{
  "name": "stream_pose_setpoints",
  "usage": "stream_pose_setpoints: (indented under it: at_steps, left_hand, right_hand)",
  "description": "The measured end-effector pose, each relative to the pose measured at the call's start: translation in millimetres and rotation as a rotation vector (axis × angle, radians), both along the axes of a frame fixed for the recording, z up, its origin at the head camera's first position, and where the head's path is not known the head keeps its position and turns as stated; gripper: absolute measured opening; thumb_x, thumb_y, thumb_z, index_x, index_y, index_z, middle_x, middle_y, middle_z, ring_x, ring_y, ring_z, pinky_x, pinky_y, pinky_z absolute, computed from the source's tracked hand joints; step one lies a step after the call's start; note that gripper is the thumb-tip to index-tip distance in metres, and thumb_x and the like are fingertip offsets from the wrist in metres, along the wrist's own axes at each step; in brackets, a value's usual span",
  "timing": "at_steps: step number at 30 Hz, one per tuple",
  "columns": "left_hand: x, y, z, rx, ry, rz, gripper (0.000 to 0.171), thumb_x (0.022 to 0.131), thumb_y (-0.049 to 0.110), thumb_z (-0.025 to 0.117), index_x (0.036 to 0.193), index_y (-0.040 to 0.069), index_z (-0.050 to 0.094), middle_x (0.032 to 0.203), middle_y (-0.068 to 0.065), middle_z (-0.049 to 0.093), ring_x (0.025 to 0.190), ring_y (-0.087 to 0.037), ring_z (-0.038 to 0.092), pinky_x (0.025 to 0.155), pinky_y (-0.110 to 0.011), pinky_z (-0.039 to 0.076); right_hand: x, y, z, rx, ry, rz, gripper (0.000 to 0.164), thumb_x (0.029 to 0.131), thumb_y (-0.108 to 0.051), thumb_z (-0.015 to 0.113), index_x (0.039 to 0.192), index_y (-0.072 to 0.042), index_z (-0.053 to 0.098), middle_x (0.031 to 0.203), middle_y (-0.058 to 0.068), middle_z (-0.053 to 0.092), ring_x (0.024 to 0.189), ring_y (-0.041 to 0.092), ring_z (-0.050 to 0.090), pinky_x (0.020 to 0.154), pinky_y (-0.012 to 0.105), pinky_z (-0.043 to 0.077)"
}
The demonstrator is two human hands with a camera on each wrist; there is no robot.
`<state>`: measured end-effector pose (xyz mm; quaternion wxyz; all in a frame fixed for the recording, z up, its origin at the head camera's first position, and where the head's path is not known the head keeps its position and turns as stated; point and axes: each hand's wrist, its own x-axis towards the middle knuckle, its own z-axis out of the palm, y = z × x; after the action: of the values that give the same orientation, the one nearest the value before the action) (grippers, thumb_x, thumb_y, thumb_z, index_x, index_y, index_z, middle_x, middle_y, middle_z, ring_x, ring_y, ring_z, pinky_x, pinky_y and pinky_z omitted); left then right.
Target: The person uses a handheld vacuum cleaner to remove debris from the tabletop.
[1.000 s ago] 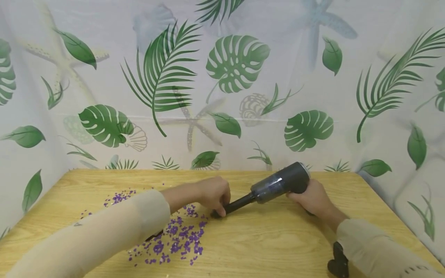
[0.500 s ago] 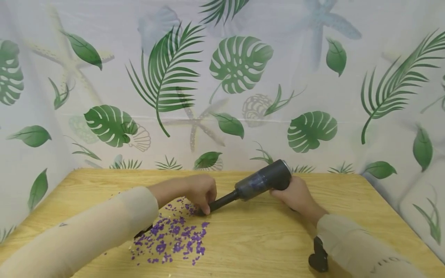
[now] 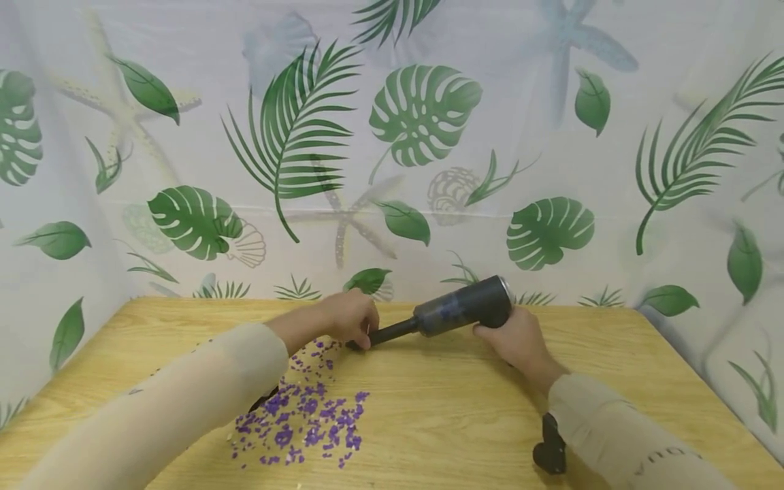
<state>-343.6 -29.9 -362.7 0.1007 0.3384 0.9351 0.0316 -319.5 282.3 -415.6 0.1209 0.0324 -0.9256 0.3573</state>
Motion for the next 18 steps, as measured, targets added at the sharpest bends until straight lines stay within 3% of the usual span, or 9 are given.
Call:
stream_pose_setpoints:
  at_steps: [9,18]
  left_hand:
    - [-19.9,11.8,-10.5,0.038,0.1,0.065,0.02,0.088,0.024,0.078,0.105,0.015,0.078,0.096,0.002,0.075,0.091,-0.013,0.069,0.083,-0.026,0.056]
    - [-23.9,0.0,-6.0,0.048,0.07,0.109,0.017,0.085,0.021,0.081,0.1,0.012,0.079,0.097,0.0,0.075,0.092,-0.015,0.068,0.084,-0.027,0.055]
  right_hand:
    - [-4.5,7.5,2.0,0.06,-0.016,-0.12,0.035,0.08,-0.031,0.074,0.077,-0.001,0.056,0.065,0.006,0.056,0.063,0.024,0.053,0.058,0.032,0.042]
    - [-19.5,-4.1,-3.2,0.074,0.004,-0.107,0.035,0.078,-0.03,0.075,0.075,0.0,0.057,0.065,0.006,0.057,0.063,0.024,0.053,0.056,0.031,0.042]
